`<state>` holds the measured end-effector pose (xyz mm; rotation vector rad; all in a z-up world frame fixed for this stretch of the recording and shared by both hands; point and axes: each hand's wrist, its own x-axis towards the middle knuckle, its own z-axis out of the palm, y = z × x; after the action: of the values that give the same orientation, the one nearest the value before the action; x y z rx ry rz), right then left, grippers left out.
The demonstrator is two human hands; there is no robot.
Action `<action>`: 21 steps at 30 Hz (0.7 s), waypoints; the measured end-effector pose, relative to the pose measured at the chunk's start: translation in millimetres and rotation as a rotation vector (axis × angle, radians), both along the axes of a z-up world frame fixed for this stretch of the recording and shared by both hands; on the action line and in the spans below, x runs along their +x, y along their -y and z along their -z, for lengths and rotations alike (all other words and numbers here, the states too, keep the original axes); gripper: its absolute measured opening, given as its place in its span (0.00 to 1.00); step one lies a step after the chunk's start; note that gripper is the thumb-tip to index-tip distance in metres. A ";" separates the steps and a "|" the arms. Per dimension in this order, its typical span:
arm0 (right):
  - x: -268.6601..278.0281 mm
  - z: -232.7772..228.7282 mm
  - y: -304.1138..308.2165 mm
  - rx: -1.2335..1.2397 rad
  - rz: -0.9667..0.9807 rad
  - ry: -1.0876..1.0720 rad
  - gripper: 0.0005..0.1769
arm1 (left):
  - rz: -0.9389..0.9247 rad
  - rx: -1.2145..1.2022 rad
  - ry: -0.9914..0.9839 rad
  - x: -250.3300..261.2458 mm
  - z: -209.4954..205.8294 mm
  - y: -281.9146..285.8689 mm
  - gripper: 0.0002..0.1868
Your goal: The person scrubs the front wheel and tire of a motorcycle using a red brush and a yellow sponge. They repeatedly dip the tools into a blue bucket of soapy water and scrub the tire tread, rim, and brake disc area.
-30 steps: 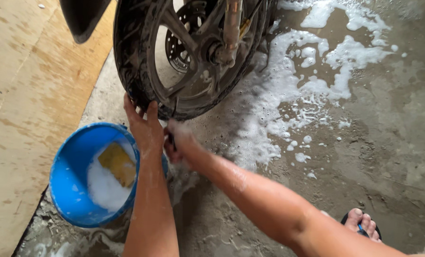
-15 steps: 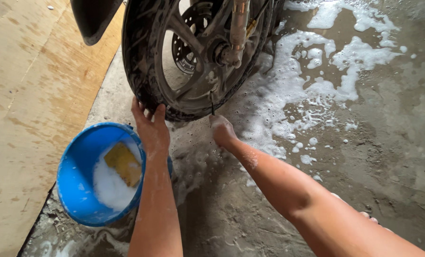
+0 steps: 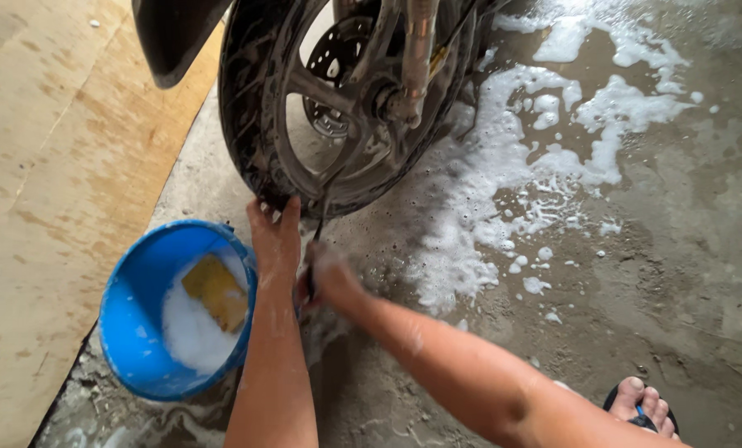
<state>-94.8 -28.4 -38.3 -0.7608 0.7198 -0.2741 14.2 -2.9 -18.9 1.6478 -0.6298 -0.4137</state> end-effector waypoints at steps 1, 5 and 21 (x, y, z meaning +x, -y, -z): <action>-0.3 1.4 2.3 -0.009 -0.009 -0.011 0.22 | 0.005 0.033 -0.001 1.2 1.1 -3.5 0.31; 3.6 11.5 6.9 -0.031 -0.041 -0.061 0.22 | 0.005 0.155 -0.013 -1.2 2.0 -11.4 0.33; -8.4 23.7 1.8 -0.074 -0.078 0.070 0.23 | 0.013 0.174 0.027 2.1 23.5 -9.3 0.30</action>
<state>-103.2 -30.1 -62.0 -0.8438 0.6153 -0.2559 16.3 6.4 -42.4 1.8174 -0.6395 -0.4677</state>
